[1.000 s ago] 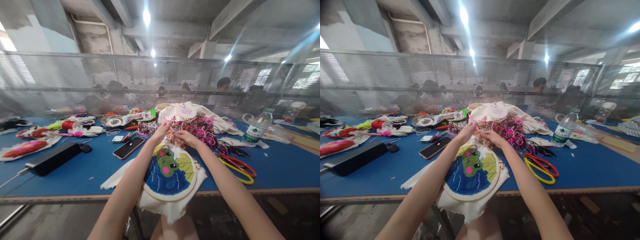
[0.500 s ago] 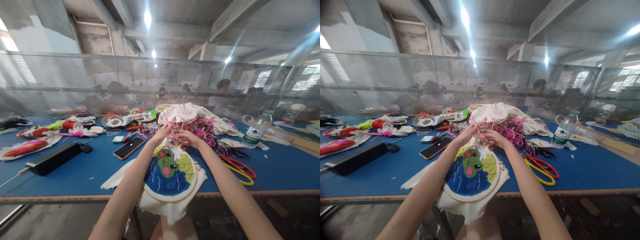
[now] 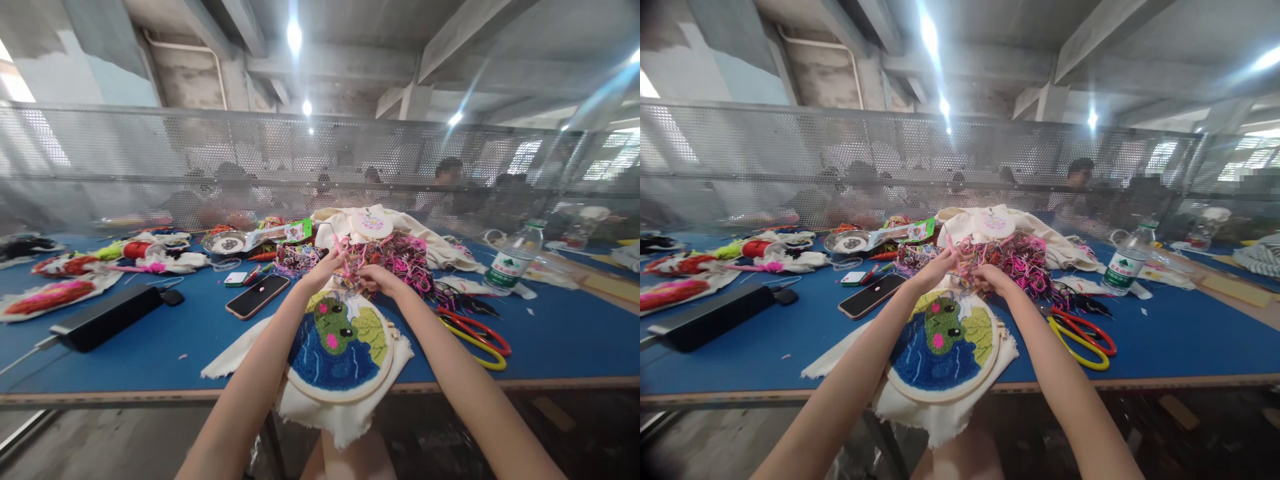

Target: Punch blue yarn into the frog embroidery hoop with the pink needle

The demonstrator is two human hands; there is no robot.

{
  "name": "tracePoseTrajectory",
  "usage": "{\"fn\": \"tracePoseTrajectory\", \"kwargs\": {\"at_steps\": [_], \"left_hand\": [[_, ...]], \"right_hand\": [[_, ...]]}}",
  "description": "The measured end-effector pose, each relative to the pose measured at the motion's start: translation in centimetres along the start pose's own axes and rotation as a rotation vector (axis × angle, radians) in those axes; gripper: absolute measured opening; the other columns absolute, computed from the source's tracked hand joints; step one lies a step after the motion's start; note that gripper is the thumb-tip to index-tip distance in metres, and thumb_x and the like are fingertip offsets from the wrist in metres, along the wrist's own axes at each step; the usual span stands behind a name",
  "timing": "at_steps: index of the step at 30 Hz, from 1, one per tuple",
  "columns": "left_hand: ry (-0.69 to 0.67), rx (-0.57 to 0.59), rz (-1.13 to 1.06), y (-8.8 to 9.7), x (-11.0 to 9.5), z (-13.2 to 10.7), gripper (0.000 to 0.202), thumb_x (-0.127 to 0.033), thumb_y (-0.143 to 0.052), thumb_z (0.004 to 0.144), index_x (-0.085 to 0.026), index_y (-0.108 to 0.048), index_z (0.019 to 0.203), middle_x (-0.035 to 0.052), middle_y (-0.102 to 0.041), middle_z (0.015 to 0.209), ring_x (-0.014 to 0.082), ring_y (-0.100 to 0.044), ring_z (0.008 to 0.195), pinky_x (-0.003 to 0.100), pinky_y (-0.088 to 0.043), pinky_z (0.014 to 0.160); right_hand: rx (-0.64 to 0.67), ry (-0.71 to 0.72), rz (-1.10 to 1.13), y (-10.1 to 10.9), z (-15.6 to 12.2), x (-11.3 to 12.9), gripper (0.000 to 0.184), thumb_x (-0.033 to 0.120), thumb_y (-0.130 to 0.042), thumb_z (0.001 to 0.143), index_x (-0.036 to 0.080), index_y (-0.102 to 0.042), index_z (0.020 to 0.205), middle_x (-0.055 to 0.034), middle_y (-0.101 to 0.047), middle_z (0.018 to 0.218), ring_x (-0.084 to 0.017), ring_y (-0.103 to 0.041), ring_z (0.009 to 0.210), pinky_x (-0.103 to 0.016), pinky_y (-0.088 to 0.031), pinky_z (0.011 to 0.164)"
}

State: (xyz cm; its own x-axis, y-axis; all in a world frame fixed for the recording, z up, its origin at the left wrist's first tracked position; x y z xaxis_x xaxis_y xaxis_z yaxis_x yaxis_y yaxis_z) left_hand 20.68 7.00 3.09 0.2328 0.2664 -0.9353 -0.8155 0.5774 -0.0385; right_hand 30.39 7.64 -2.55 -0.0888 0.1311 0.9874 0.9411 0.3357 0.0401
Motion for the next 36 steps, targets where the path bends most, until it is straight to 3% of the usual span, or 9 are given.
{"fn": "tracePoseTrajectory", "kwargs": {"at_steps": [12, 18, 22, 24, 26, 29, 32, 34, 36], "left_hand": [[-0.016, 0.018, 0.036, -0.2, -0.3, -0.1, 0.048, -0.037, -0.044, 0.090, -0.015, -0.035, 0.132, 0.0154, -0.060, 0.122, 0.0250, -0.052, 0.119, 0.042, -0.033, 0.100], [-0.025, 0.011, 0.104, -0.1, -0.6, -0.2, 0.046, -0.040, -0.042, 0.090, -0.016, -0.039, 0.130, 0.0149, -0.064, 0.115, 0.0250, -0.053, 0.117, 0.042, -0.034, 0.098], [-0.033, -0.024, 0.213, 0.0, -0.7, -0.2, 0.037, -0.035, -0.036, 0.092, -0.015, -0.043, 0.123, 0.0138, -0.066, 0.106, 0.0220, -0.059, 0.106, 0.037, -0.040, 0.091], [-0.032, -0.069, 0.303, 0.3, -0.7, -0.1, 0.032, -0.033, -0.034, 0.093, -0.014, -0.046, 0.116, 0.0118, -0.067, 0.097, 0.0203, -0.062, 0.098, 0.035, -0.042, 0.087], [-0.033, -0.144, 0.423, 0.9, -1.1, 0.0, 0.027, -0.030, -0.033, 0.093, -0.014, -0.050, 0.104, 0.0090, -0.066, 0.088, 0.0193, -0.061, 0.089, 0.034, -0.043, 0.082], [-0.051, -0.253, 0.644, 1.8, -2.4, -0.2, 0.018, -0.024, -0.039, 0.088, -0.014, -0.053, 0.082, 0.0060, -0.059, 0.080, 0.0197, -0.055, 0.084, 0.035, -0.041, 0.080], [-0.077, -0.242, 0.847, 1.3, -3.9, -1.0, 0.013, -0.017, -0.048, 0.082, -0.014, -0.053, 0.070, 0.0048, -0.052, 0.075, 0.0205, -0.051, 0.081, 0.036, -0.039, 0.081], [-0.102, -0.176, 0.948, 0.3, -4.6, -2.1, 0.011, -0.016, -0.049, 0.081, -0.013, -0.057, 0.074, 0.0047, -0.051, 0.077, 0.0204, -0.050, 0.081, 0.036, -0.040, 0.081], [-0.136, -0.098, 1.021, -0.9, -4.9, -3.5, 0.018, -0.014, -0.045, 0.083, -0.015, -0.060, 0.092, 0.0059, -0.054, 0.087, 0.0207, -0.051, 0.086, 0.036, -0.040, 0.082]], "right_hand": [[-0.077, -0.080, -0.070, 1.2, 0.1, -0.9, 0.016, 0.020, -0.051, 0.082, 0.010, -0.058, 0.072, 0.0072, -0.042, 0.039, 0.000, -0.021, 0.029, -0.015, -0.011, 0.031], [-0.084, -0.102, -0.140, 1.7, 0.3, -1.5, 0.024, 0.029, -0.049, 0.090, 0.011, -0.057, 0.076, 0.0090, -0.042, 0.047, -0.001, -0.023, 0.032, -0.015, -0.017, 0.031], [-0.083, -0.077, -0.175, 1.6, 0.1, -1.1, 0.019, 0.026, -0.054, 0.084, 0.011, -0.059, 0.074, 0.0074, -0.043, 0.043, -0.001, -0.022, 0.031, -0.016, -0.014, 0.032], [-0.070, -0.062, -0.194, 1.5, -0.3, -0.5, 0.012, 0.024, -0.060, 0.078, 0.012, -0.060, 0.078, 0.0063, -0.047, 0.045, 0.000, -0.025, 0.032, -0.015, -0.015, 0.033], [-0.070, -0.047, -0.217, 1.9, -1.0, 0.4, 0.017, 0.022, -0.067, 0.071, 0.014, -0.060, 0.085, 0.0053, -0.053, 0.050, -0.001, -0.030, 0.034, -0.015, -0.019, 0.035], [-0.141, -0.004, -0.261, 4.2, -3.1, 2.3, 0.030, 0.025, -0.069, 0.069, 0.017, -0.057, 0.095, 0.0043, -0.057, 0.057, -0.002, -0.036, 0.038, -0.015, -0.025, 0.038], [-0.268, 0.031, -0.331, 8.5, -6.5, 3.6, 0.023, 0.032, -0.066, 0.073, 0.017, -0.056, 0.087, 0.0023, -0.059, 0.059, -0.003, -0.042, 0.041, -0.016, -0.028, 0.039], [-0.328, 0.019, -0.394, 11.3, -9.3, 3.8, 0.022, 0.035, -0.066, 0.072, 0.016, -0.056, 0.073, 0.0015, -0.058, 0.057, -0.004, -0.043, 0.041, -0.017, -0.028, 0.039], [-0.360, -0.004, -0.459, 13.3, -11.7, 3.5, 0.025, 0.036, -0.068, 0.070, 0.015, -0.055, 0.064, 0.0009, -0.056, 0.053, -0.005, -0.043, 0.040, -0.018, -0.029, 0.039]]}}
Point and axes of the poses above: each hand's wrist, its own z-axis towards the middle knuckle, its own y-axis out of the back of the hand, x = y × z, the point moved 9 cm from there along z, towards the middle knuckle
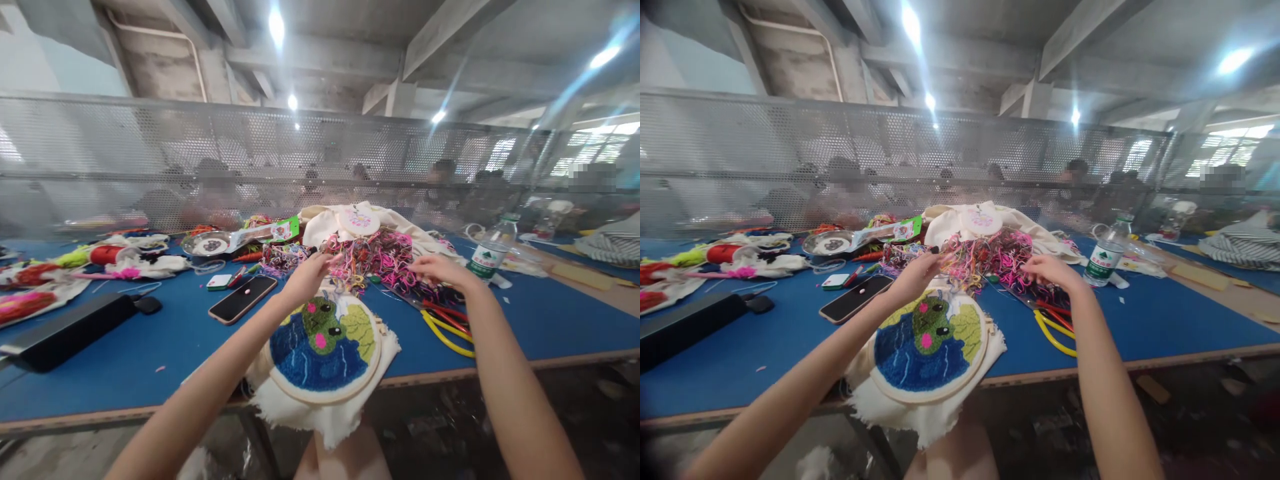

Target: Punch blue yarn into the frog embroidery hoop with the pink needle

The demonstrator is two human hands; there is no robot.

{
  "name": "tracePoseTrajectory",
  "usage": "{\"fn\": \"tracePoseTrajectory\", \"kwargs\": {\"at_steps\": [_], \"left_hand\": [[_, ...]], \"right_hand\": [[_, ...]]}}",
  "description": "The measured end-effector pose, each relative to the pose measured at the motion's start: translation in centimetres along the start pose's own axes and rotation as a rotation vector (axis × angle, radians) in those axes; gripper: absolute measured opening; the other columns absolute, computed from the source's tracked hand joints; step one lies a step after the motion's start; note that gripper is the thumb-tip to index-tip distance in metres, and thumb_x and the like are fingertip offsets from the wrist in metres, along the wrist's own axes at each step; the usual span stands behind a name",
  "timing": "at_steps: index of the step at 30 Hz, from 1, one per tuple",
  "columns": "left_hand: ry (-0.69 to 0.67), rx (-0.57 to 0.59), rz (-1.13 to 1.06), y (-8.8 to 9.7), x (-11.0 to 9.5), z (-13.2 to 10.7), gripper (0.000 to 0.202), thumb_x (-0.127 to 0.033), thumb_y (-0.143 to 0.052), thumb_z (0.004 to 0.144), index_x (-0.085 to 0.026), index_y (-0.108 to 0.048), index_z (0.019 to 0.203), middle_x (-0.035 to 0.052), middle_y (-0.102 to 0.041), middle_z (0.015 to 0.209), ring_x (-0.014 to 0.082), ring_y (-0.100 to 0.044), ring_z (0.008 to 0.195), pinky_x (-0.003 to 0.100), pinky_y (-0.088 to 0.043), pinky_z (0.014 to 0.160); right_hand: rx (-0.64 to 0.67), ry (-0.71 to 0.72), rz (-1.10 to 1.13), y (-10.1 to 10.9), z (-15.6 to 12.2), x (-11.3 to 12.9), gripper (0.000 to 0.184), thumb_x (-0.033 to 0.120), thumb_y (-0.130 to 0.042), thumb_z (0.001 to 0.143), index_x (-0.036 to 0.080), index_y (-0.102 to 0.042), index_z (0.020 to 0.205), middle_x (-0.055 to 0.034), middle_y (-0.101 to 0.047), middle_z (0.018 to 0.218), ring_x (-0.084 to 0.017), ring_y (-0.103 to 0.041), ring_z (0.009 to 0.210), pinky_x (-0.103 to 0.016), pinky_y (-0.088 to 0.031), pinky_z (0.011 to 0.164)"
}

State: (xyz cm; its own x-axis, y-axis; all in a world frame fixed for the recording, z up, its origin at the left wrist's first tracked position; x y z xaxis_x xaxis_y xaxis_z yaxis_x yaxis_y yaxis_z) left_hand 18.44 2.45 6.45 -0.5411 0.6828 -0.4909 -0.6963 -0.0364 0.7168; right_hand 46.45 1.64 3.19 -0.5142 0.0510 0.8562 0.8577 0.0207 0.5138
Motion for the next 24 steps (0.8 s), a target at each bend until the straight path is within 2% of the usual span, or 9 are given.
{"fn": "tracePoseTrajectory", "kwargs": {"at_steps": [2, 3, 5, 7, 12, 17, 19, 22, 24], "left_hand": [[-0.075, 0.074, 0.076, -0.7, -0.9, -1.5, 0.029, -0.011, -0.045, 0.082, -0.019, -0.058, 0.106, 0.0058, -0.055, 0.093, 0.0204, -0.052, 0.088, 0.035, -0.041, 0.083], [-0.177, 0.157, 0.254, -1.7, -1.6, -2.3, 0.036, -0.007, -0.040, 0.083, -0.020, -0.056, 0.112, 0.0064, -0.055, 0.095, 0.0202, -0.053, 0.088, 0.035, -0.042, 0.081], [-0.313, 0.260, 0.507, -3.3, -1.9, -3.8, 0.046, -0.001, -0.037, 0.081, -0.018, -0.050, 0.122, 0.0090, -0.056, 0.099, 0.0216, -0.053, 0.092, 0.035, -0.044, 0.081], [-0.383, 0.287, 0.627, -4.2, -1.6, -4.8, 0.049, -0.001, -0.036, 0.081, -0.016, -0.045, 0.127, 0.0105, -0.056, 0.101, 0.0228, -0.052, 0.094, 0.035, -0.044, 0.082], [-0.385, 0.269, 0.608, -4.9, -0.7, -6.3, 0.046, -0.005, -0.036, 0.084, -0.014, -0.045, 0.128, 0.0116, -0.055, 0.105, 0.0230, -0.051, 0.094, 0.036, -0.043, 0.086], [-0.279, 0.244, 0.554, -4.7, 0.0, -6.3, 0.038, -0.008, -0.033, 0.088, -0.015, -0.054, 0.119, 0.0109, -0.058, 0.100, 0.0217, -0.052, 0.087, 0.034, -0.045, 0.079], [-0.259, 0.237, 0.530, -4.6, 0.1, -6.1, 0.036, -0.010, -0.033, 0.089, -0.016, -0.056, 0.116, 0.0100, -0.058, 0.098, 0.0214, -0.052, 0.085, 0.034, -0.045, 0.077], [-0.251, 0.217, 0.490, -4.4, -0.1, -6.0, 0.034, -0.012, -0.034, 0.090, -0.016, -0.057, 0.115, 0.0091, -0.058, 0.096, 0.0205, -0.052, 0.083, 0.032, -0.045, 0.075], [-0.256, 0.212, 0.473, -4.4, -0.2, -6.0, 0.033, -0.013, -0.034, 0.091, -0.016, -0.057, 0.114, 0.0090, -0.058, 0.095, 0.0205, -0.052, 0.083, 0.032, -0.045, 0.075]], "right_hand": [[0.026, -0.006, -0.192, 0.4, -1.3, -0.9, 0.023, 0.035, -0.066, 0.072, 0.015, -0.058, 0.064, -0.0002, -0.058, 0.053, -0.007, -0.046, 0.041, -0.020, -0.033, 0.042], [0.049, 0.004, -0.327, -0.1, -1.7, -1.1, 0.021, 0.035, -0.062, 0.075, 0.016, -0.059, 0.067, -0.0006, -0.059, 0.053, -0.009, -0.049, 0.043, -0.021, -0.035, 0.043], [0.057, 0.062, -0.601, -2.1, -1.8, -0.8, 0.019, 0.034, -0.055, 0.082, 0.017, -0.061, 0.075, -0.0017, -0.063, 0.058, -0.013, -0.057, 0.050, -0.022, -0.040, 0.049], [0.016, 0.093, -0.690, -4.5, -1.0, -0.3, 0.019, 0.036, -0.055, 0.083, 0.019, -0.062, 0.085, -0.0030, -0.067, 0.069, -0.016, -0.062, 0.061, -0.024, -0.042, 0.055], [0.000, 0.038, -0.899, -9.2, 2.0, -0.4, 0.019, 0.026, -0.053, 0.086, 0.012, -0.061, 0.094, -0.0167, -0.066, 0.095, -0.026, -0.062, 0.090, -0.035, -0.045, 0.074], [0.162, -0.038, -0.990, -10.2, 3.3, -1.4, 0.029, 0.031, -0.052, 0.089, 0.015, -0.055, 0.112, -0.0087, -0.057, 0.113, -0.018, -0.059, 0.096, -0.038, -0.050, 0.082], [0.192, -0.030, -0.991, -10.0, 3.6, -1.4, 0.024, 0.031, -0.054, 0.088, 0.014, -0.060, 0.104, -0.0098, -0.061, 0.106, -0.018, -0.060, 0.091, -0.035, -0.050, 0.078], [0.172, 0.021, -0.961, -9.9, 4.4, -1.0, 0.019, 0.028, -0.058, 0.083, 0.013, -0.065, 0.075, -0.0117, -0.067, 0.080, -0.022, -0.063, 0.077, -0.030, -0.045, 0.067], [0.122, 0.066, -0.923, -10.0, 5.1, -0.7, 0.020, 0.029, -0.057, 0.081, 0.015, -0.064, 0.070, -0.0110, -0.067, 0.077, -0.023, -0.063, 0.075, -0.028, -0.041, 0.062]]}}
Point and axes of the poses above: each hand's wrist, its own z-axis towards the middle knuckle, its own y-axis out of the back of the hand, x = y × z, the point moved 9 cm from there along z, towards the middle knuckle
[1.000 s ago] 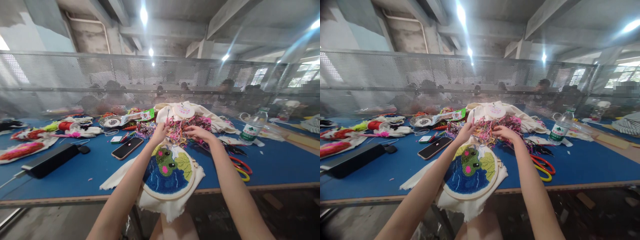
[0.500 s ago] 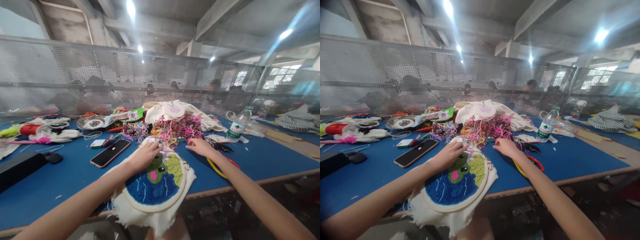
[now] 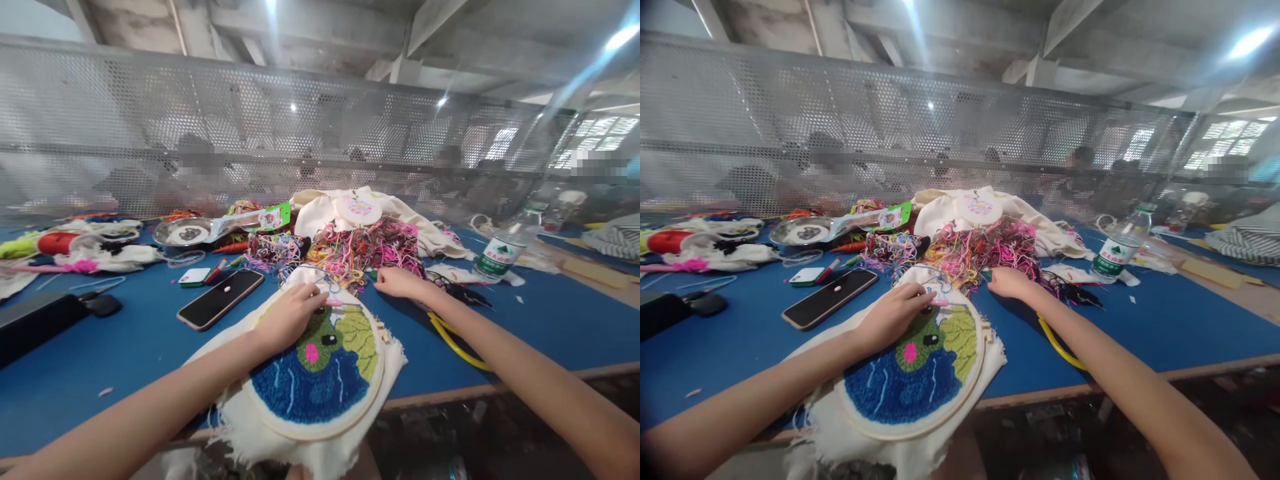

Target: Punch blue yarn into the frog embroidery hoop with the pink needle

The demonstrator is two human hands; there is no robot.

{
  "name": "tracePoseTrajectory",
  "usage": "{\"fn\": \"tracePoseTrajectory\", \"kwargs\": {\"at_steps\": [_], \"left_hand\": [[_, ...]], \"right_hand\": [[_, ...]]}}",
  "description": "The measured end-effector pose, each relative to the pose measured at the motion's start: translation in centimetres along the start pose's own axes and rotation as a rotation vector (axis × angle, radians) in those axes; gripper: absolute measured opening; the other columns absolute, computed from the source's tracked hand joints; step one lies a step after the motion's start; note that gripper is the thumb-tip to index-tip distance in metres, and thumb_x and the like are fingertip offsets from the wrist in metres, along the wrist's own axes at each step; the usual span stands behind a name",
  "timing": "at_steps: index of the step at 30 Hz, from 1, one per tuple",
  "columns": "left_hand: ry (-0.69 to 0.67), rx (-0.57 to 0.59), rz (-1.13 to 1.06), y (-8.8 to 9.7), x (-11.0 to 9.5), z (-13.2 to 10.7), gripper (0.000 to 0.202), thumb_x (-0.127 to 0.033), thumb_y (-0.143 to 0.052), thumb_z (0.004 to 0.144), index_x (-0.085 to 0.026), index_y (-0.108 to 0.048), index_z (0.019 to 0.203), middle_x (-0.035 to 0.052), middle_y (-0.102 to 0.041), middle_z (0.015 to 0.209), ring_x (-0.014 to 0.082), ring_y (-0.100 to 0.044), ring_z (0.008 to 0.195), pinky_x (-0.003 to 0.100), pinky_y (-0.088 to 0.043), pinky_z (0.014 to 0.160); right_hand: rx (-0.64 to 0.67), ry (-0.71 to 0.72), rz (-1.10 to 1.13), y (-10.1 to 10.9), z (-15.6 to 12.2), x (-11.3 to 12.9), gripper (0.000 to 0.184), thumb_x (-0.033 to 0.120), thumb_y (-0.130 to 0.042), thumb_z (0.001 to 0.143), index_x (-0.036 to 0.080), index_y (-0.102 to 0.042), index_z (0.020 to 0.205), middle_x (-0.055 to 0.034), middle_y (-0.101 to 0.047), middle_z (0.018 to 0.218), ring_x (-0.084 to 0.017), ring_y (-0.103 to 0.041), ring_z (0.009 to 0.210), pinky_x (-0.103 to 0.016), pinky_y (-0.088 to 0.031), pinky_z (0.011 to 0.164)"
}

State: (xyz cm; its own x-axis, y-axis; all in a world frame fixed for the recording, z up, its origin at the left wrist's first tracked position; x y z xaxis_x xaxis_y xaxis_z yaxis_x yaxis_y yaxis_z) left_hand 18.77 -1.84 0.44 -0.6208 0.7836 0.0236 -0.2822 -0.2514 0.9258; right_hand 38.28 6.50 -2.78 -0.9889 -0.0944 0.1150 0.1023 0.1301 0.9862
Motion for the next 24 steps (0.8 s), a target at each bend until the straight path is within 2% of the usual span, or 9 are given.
{"fn": "tracePoseTrajectory", "kwargs": {"at_steps": [3, 6, 8, 10, 12, 15, 17, 21, 24], "left_hand": [[0.001, -0.012, -0.036, 0.0, 0.0, -0.1, 0.033, -0.012, -0.034, 0.091, -0.015, -0.057, 0.114, 0.0091, -0.058, 0.095, 0.0200, -0.052, 0.083, 0.032, -0.045, 0.075], [0.037, -0.035, -0.072, 0.0, 0.4, -0.2, 0.033, -0.012, -0.034, 0.091, -0.014, -0.057, 0.114, 0.0099, -0.057, 0.097, 0.0196, -0.051, 0.086, 0.032, -0.046, 0.078], [0.062, -0.055, -0.078, 0.0, 0.7, -0.3, 0.034, -0.012, -0.034, 0.091, -0.014, -0.057, 0.115, 0.0108, -0.057, 0.100, 0.0203, -0.051, 0.089, 0.033, -0.046, 0.080], [0.067, -0.057, -0.073, -0.1, 0.8, -0.3, 0.038, -0.008, -0.033, 0.089, -0.014, -0.054, 0.120, 0.0110, -0.057, 0.102, 0.0211, -0.049, 0.091, 0.034, -0.045, 0.082], [0.056, -0.042, -0.067, -0.3, 0.8, -0.3, 0.045, -0.003, -0.032, 0.086, -0.015, -0.051, 0.126, 0.0105, -0.058, 0.104, 0.0215, -0.048, 0.091, 0.036, -0.045, 0.084], [0.047, -0.024, -0.067, -0.5, 0.8, -0.3, 0.051, 0.000, -0.030, 0.084, -0.018, -0.049, 0.128, 0.0099, -0.058, 0.104, 0.0212, -0.048, 0.090, 0.037, -0.045, 0.083], [0.055, -0.033, -0.078, -0.3, 0.8, -0.3, 0.050, -0.001, -0.031, 0.085, -0.019, -0.050, 0.127, 0.0098, -0.058, 0.104, 0.0209, -0.049, 0.090, 0.037, -0.046, 0.081], [0.065, -0.061, -0.106, -0.1, 0.9, -0.4, 0.046, -0.003, -0.033, 0.086, -0.020, -0.052, 0.124, 0.0089, -0.058, 0.102, 0.0202, -0.049, 0.091, 0.036, -0.046, 0.081], [0.062, -0.058, -0.096, -0.1, 0.9, -0.4, 0.046, -0.002, -0.033, 0.085, -0.020, -0.051, 0.124, 0.0089, -0.057, 0.102, 0.0205, -0.048, 0.091, 0.036, -0.045, 0.081]], "right_hand": [[-0.057, 0.016, 0.058, 0.2, 0.9, 0.1, 0.017, 0.027, -0.057, 0.080, 0.017, -0.062, 0.067, -0.0094, -0.067, 0.078, -0.021, -0.061, 0.074, -0.026, -0.036, 0.058], [0.000, 0.025, 0.130, 1.1, 0.7, -0.5, 0.020, 0.020, -0.063, 0.073, 0.017, -0.056, 0.054, -0.0036, -0.061, 0.056, -0.015, -0.055, 0.056, -0.024, -0.033, 0.052], [0.023, 0.023, 0.190, 2.7, -0.1, -1.3, 0.023, 0.019, -0.061, 0.074, 0.018, -0.052, 0.053, -0.0002, -0.055, 0.048, -0.012, -0.048, 0.046, -0.023, -0.031, 0.048], [-0.022, 0.029, 0.261, 4.9, -1.1, -1.7, 0.024, 0.023, -0.049, 0.083, 0.019, -0.048, 0.060, 0.0013, -0.054, 0.050, -0.010, -0.044, 0.043, -0.023, -0.031, 0.047], [-0.111, 0.077, 0.378, 6.8, -1.9, -1.2, 0.023, 0.028, -0.035, 0.090, 0.020, -0.043, 0.070, 0.0034, -0.052, 0.054, -0.009, -0.040, 0.043, -0.022, -0.031, 0.046], [-0.408, 0.261, 0.625, 9.1, -2.8, 0.8, 0.017, 0.030, -0.035, 0.090, 0.021, -0.040, 0.077, 0.0053, -0.049, 0.053, -0.010, -0.042, 0.046, -0.022, -0.033, 0.052], [-0.456, 0.320, 0.608, 8.1, -2.7, 2.0, 0.015, 0.029, -0.037, 0.090, 0.021, -0.040, 0.077, 0.0052, -0.051, 0.054, -0.011, -0.047, 0.051, -0.023, -0.035, 0.058], [-0.353, 0.315, 0.506, 4.7, -1.5, 2.6, 0.017, 0.030, -0.041, 0.087, 0.021, -0.045, 0.073, 0.0045, -0.051, 0.054, -0.012, -0.048, 0.053, -0.023, -0.033, 0.057], [-0.261, 0.336, 0.469, 3.0, -1.1, 2.3, 0.016, 0.032, -0.050, 0.083, 0.019, -0.053, 0.074, 0.0029, -0.055, 0.058, -0.012, -0.050, 0.055, -0.023, -0.033, 0.056]]}}
Point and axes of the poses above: each hand's wrist, its own z-axis towards the middle knuckle, its own y-axis out of the back of the hand, x = y × z, the point moved 9 cm from there along z, towards the middle knuckle
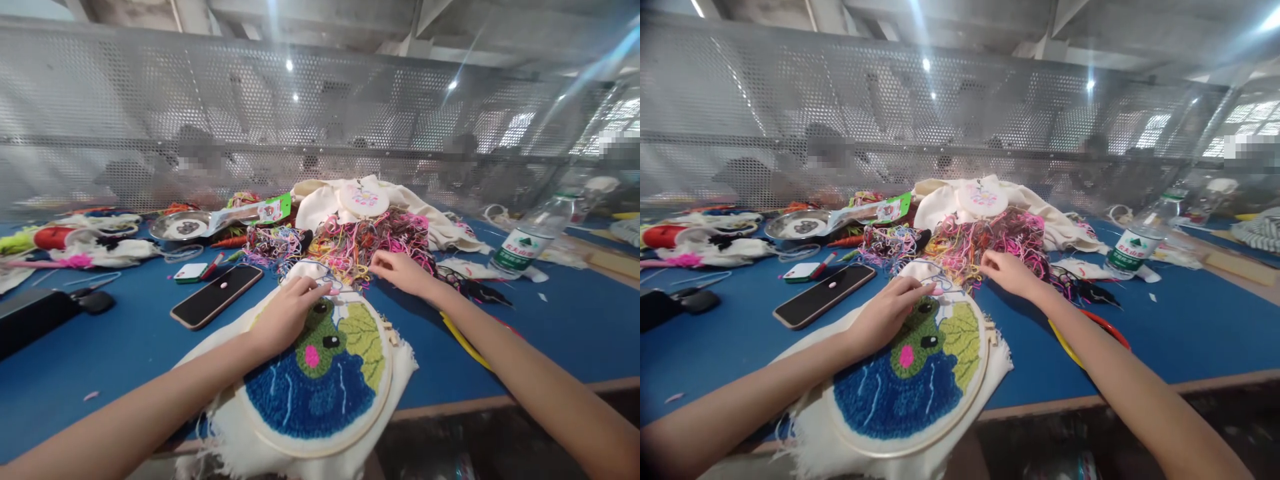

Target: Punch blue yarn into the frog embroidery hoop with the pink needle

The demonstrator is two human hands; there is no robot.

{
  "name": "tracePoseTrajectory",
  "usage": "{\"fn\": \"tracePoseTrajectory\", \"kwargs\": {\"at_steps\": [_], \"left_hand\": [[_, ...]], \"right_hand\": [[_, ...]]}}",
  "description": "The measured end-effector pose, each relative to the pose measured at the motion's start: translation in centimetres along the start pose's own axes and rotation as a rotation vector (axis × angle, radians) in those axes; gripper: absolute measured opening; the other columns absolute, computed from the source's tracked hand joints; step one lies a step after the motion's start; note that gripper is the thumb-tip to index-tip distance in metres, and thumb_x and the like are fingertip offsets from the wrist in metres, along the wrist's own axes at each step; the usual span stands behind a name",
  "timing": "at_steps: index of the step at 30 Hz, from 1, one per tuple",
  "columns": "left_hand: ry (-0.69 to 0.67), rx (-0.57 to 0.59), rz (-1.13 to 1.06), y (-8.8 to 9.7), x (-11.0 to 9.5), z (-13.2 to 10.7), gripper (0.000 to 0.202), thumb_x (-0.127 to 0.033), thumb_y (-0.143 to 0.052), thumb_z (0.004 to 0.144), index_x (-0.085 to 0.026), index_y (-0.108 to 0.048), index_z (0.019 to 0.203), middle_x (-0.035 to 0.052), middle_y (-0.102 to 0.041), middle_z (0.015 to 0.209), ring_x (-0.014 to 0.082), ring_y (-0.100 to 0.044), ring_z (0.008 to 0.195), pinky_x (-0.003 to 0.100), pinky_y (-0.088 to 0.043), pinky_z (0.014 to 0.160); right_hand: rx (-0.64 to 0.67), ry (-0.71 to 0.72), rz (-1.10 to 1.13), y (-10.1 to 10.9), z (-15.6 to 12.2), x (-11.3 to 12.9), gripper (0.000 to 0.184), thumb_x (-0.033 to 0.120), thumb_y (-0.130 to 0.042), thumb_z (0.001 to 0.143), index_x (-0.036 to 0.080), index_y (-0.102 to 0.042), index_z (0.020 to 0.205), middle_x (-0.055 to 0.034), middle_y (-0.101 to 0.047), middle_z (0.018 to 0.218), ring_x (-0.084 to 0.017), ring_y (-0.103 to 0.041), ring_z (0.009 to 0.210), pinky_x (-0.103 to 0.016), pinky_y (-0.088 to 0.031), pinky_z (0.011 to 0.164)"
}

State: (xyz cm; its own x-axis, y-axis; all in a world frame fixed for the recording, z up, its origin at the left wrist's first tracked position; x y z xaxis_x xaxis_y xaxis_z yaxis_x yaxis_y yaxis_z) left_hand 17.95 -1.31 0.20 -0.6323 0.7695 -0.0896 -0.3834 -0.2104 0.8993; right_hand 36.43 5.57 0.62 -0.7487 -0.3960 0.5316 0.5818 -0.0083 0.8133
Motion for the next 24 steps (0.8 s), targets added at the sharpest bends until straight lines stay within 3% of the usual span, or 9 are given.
{"fn": "tracePoseTrajectory", "kwargs": {"at_steps": [3, 6, 12, 18, 24], "left_hand": [[0.000, 0.004, -0.008, 0.0, -0.1, 0.1, 0.043, -0.004, -0.032, 0.087, -0.018, -0.051, 0.124, 0.0093, -0.057, 0.102, 0.0205, -0.049, 0.091, 0.036, -0.045, 0.081], [0.016, -0.011, -0.016, 0.4, -0.1, 0.2, 0.035, -0.016, -0.033, 0.093, -0.017, -0.054, 0.121, 0.0092, -0.057, 0.098, 0.0201, -0.051, 0.088, 0.034, -0.045, 0.079], [0.031, -0.057, 0.021, 1.2, -0.2, 0.2, 0.033, -0.030, -0.036, 0.094, -0.019, -0.059, 0.115, 0.0066, -0.057, 0.088, 0.0178, -0.052, 0.079, 0.030, -0.045, 0.070], [-0.002, -0.058, 0.087, 1.4, -0.9, 0.2, 0.037, -0.032, -0.033, 0.095, -0.018, -0.060, 0.116, 0.0063, -0.056, 0.083, 0.0168, -0.051, 0.073, 0.028, -0.043, 0.064], [-0.021, -0.053, 0.076, 1.4, -1.1, 0.4, 0.035, -0.029, -0.034, 0.095, -0.018, -0.060, 0.117, 0.0060, -0.056, 0.083, 0.0163, -0.052, 0.074, 0.028, -0.044, 0.065]], "right_hand": [[0.076, -0.026, -0.033, -0.9, -0.1, -0.9, 0.015, 0.030, -0.059, 0.077, 0.018, -0.060, 0.069, 0.0002, -0.061, 0.063, -0.013, -0.053, 0.060, -0.023, -0.035, 0.059], [0.030, -0.072, 0.008, -0.9, -0.1, -1.3, 0.013, 0.028, -0.062, 0.074, 0.018, -0.062, 0.067, -0.0011, -0.062, 0.064, -0.015, -0.055, 0.062, -0.025, -0.037, 0.061], [-0.118, 0.044, 0.542, 0.0, -1.0, 2.7, 0.015, 0.032, -0.061, 0.077, 0.018, -0.058, 0.074, -0.0014, -0.062, 0.071, -0.014, -0.058, 0.068, -0.026, -0.045, 0.068], [-0.007, 0.047, 0.666, -1.7, -2.3, 5.0, 0.016, 0.033, -0.060, 0.081, 0.017, -0.058, 0.078, -0.0038, -0.065, 0.077, -0.014, -0.063, 0.074, -0.028, -0.051, 0.073], [0.050, 0.102, 0.756, -2.4, -3.0, 6.1, 0.018, 0.035, -0.059, 0.081, 0.017, -0.055, 0.077, 0.0006, -0.052, 0.076, -0.010, -0.056, 0.069, -0.029, -0.056, 0.069]]}}
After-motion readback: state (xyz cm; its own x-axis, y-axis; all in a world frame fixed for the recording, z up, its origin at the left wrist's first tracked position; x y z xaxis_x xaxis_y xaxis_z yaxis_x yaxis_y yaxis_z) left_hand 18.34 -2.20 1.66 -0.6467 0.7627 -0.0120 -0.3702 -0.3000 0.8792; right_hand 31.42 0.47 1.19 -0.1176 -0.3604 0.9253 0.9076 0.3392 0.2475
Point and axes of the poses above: each hand's wrist, its own z-axis towards the middle knuckle, its own y-axis out of the back of the hand, x = y × z, the point moved 9 cm from there along z, towards the middle knuckle
